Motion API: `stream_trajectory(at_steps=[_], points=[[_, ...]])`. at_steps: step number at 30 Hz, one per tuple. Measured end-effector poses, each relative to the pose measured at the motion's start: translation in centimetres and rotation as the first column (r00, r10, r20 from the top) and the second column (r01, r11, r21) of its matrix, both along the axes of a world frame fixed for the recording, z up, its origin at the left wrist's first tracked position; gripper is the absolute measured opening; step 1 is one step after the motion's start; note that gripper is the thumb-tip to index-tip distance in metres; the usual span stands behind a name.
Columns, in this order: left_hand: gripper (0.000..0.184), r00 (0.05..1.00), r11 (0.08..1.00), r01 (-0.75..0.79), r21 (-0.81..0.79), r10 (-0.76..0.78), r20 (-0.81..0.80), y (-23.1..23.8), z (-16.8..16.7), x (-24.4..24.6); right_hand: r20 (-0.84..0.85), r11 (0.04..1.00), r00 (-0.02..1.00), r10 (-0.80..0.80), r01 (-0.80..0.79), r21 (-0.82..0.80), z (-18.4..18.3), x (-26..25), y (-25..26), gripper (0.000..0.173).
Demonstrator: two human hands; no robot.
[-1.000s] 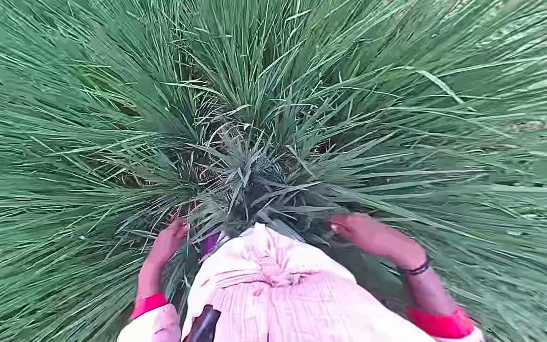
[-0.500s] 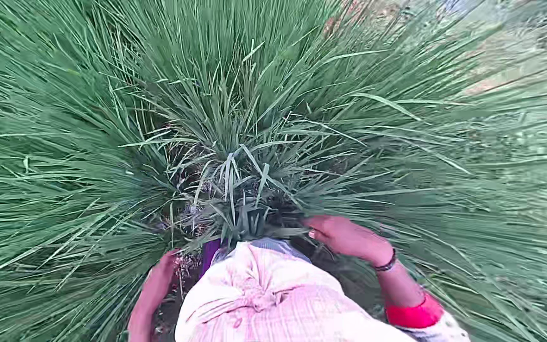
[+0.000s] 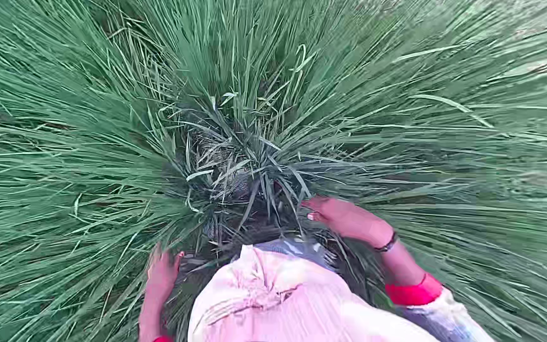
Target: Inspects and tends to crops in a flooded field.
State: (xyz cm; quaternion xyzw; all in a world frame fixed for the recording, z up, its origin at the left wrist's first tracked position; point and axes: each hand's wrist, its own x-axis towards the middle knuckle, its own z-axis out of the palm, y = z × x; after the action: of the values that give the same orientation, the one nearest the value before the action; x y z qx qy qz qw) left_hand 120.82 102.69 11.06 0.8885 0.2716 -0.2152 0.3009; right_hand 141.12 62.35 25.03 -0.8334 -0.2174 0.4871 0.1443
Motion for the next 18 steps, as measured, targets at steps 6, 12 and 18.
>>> stream_trajectory(at_steps=[6,12,18], points=[[0.047,0.998,0.996,0.043,-0.083,-0.046,-0.032,5.3,0.9,2.6,0.060,0.994,0.995,-0.082,0.085,-0.064,0.8,1.4,3.0,0.043],[0.048,0.985,0.978,0.053,-0.204,-0.085,-0.150,6.6,2.0,5.1,0.105,0.993,0.990,-0.095,0.102,-0.061,0.4,2.8,4.4,0.044],[0.047,0.968,0.958,0.021,-0.286,-0.091,-0.233,9.0,3.2,7.7,0.082,0.993,0.991,-0.102,0.107,-0.048,-0.4,5.8,6.8,0.044]])
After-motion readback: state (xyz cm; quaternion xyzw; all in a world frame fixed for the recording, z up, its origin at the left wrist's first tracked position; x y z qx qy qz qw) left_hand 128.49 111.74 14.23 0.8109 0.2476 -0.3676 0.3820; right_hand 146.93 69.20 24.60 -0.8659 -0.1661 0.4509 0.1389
